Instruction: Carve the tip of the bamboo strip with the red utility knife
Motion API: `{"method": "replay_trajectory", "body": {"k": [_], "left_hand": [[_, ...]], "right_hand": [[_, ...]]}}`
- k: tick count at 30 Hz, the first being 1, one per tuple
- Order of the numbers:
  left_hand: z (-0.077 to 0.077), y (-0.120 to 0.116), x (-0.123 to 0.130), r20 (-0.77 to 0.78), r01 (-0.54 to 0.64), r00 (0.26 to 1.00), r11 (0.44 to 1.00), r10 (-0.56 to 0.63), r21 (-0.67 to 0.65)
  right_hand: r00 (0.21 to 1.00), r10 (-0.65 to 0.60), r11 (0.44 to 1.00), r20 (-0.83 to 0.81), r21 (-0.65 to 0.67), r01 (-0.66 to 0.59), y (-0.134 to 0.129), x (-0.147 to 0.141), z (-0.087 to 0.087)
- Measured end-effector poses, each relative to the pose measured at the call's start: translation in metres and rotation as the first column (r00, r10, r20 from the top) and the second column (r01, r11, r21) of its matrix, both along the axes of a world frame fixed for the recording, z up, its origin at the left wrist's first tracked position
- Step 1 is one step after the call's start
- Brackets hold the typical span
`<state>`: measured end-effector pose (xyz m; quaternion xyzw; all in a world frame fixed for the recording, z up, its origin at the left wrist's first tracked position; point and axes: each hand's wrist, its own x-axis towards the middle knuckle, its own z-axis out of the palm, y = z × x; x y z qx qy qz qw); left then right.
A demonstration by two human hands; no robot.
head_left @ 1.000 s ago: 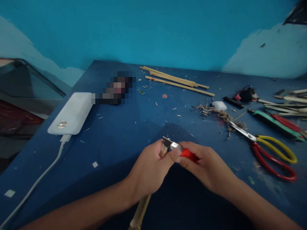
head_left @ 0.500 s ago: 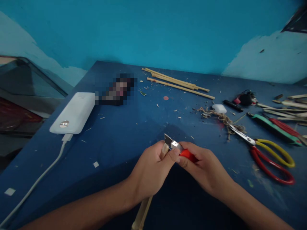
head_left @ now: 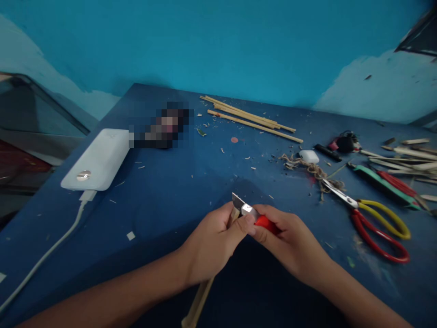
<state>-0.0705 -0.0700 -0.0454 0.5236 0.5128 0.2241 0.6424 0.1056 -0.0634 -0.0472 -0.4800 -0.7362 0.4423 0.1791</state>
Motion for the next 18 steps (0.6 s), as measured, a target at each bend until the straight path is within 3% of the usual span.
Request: {"method": "replay_trajectory", "body": {"k": [5,10,13,18], "left_hand": [[0.009,0.003,-0.002,-0.009,0.074,0.997,0.996,-0.074,-0.052],[0.003,-0.002,0.001,0.09,0.154,0.985,0.982,-0.144,-0.113],[-0.003,-0.005,0.004,0.155,0.193,0.973,0.972,-0.172,-0.136],[-0.004,-0.008,0.006,0.099,0.243,0.968,0.964,-0.232,-0.11]], "right_hand": [[0.997,-0.074,0.996,-0.008,-0.06,0.073,-0.001,0.003,-0.004],[0.962,-0.251,0.964,-0.106,-0.116,0.239,0.0,0.005,-0.002],[0.945,-0.268,0.957,-0.19,-0.164,0.239,0.0,0.004,0.0],[0.913,-0.288,0.955,-0.289,-0.154,0.252,-0.002,0.0,-0.001]]}}
